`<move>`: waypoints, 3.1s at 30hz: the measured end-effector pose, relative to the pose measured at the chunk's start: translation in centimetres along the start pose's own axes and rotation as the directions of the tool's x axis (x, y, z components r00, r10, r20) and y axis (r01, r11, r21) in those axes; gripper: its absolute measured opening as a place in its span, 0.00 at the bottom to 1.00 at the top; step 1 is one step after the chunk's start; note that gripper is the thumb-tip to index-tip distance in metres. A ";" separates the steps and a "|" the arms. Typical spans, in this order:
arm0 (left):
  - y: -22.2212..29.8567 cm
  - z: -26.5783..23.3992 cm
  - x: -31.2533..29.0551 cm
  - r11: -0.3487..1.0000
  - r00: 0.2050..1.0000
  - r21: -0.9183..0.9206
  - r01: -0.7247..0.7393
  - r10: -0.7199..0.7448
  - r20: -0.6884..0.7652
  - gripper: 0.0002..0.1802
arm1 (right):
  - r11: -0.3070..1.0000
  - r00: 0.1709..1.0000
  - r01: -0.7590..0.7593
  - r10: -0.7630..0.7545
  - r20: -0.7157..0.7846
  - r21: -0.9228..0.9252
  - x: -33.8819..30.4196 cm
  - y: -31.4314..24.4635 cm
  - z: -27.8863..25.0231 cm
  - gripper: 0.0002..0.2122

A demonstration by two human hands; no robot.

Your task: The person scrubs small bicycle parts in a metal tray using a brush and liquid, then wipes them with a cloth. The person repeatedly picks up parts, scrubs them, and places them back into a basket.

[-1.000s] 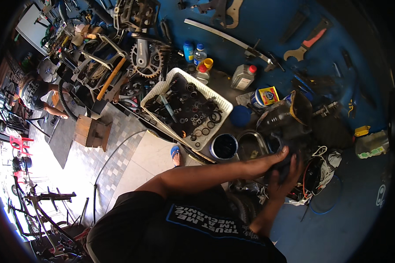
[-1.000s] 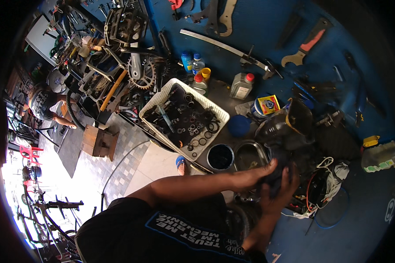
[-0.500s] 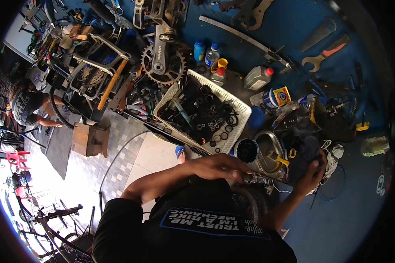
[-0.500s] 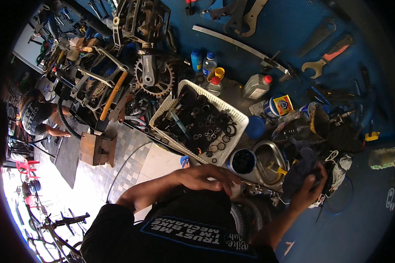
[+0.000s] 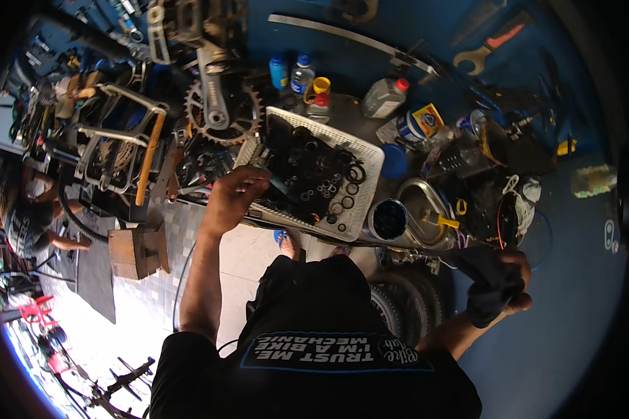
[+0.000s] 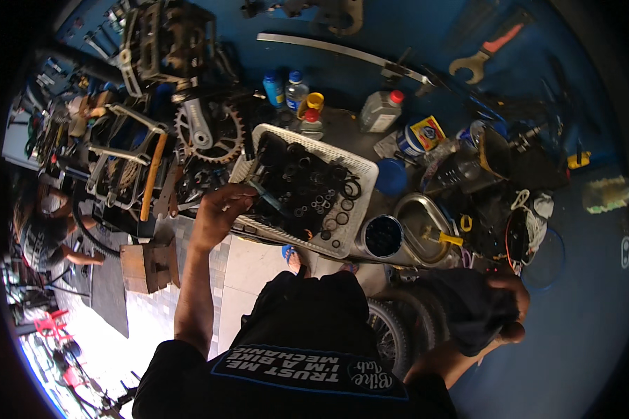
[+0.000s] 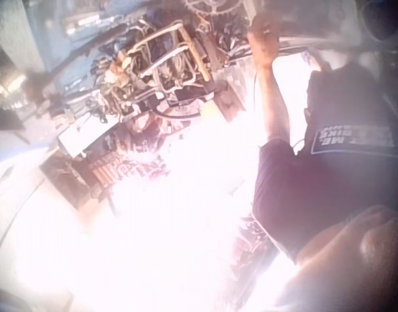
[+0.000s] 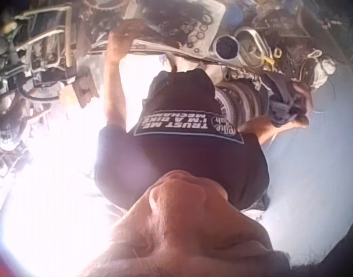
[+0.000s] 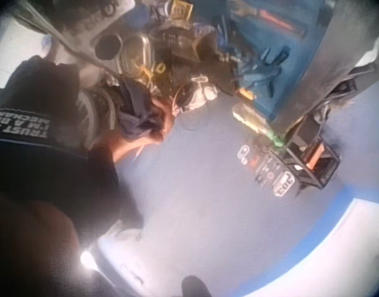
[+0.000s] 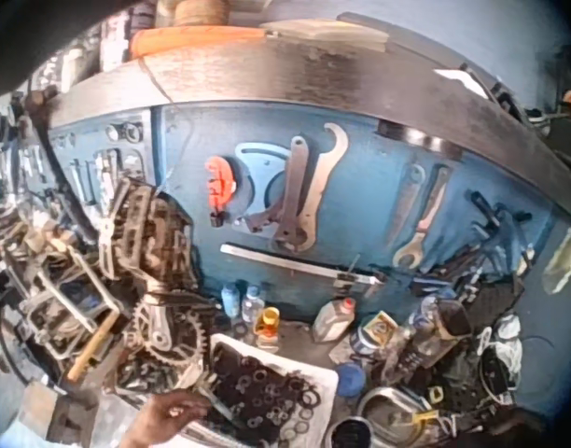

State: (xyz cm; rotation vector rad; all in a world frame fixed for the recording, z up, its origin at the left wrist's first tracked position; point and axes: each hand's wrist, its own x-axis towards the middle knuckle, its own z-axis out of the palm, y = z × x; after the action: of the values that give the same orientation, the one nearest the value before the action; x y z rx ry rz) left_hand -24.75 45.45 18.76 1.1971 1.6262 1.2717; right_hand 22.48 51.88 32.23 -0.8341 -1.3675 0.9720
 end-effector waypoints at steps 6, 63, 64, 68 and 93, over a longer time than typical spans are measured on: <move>2.4 7.0 4.3 0.971 0.960 0.188 -0.146 0.093 0.263 0.13 | 0.885 0.734 -0.370 0.465 0.495 -0.283 0.8 -2.7 -3.8 0.36; 6.0 -2.7 -22.2 0.789 0.996 -0.611 -0.070 0.088 0.000 0.29 | 0.308 0.076 0.949 -0.413 0.908 0.060 -10.0 0.8 24.6 0.18; 6.1 -3.0 -22.4 0.812 0.992 -0.572 -0.117 0.118 -0.036 0.30 | 0.303 0.073 0.951 -0.414 0.907 0.061 -10.4 1.1 25.1 0.18; 6.5 -3.7 -23.4 0.891 0.958 -0.353 -0.284 0.253 -0.134 0.28 | 0.695 0.304 0.718 -0.275 0.912 -0.030 -12.8 0.0 25.5 0.20; 1.7 1.5 -23.7 0.758 0.977 -0.649 -0.072 0.183 0.106 0.32 | 0.979 0.403 0.201 -0.061 0.913 -0.024 -17.6 3.2 19.1 0.18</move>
State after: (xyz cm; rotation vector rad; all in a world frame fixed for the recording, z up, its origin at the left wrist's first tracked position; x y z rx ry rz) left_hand -15.97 23.31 20.20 0.9423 0.8639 1.5959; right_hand 3.93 35.67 23.32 -0.1856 -2.4408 1.2909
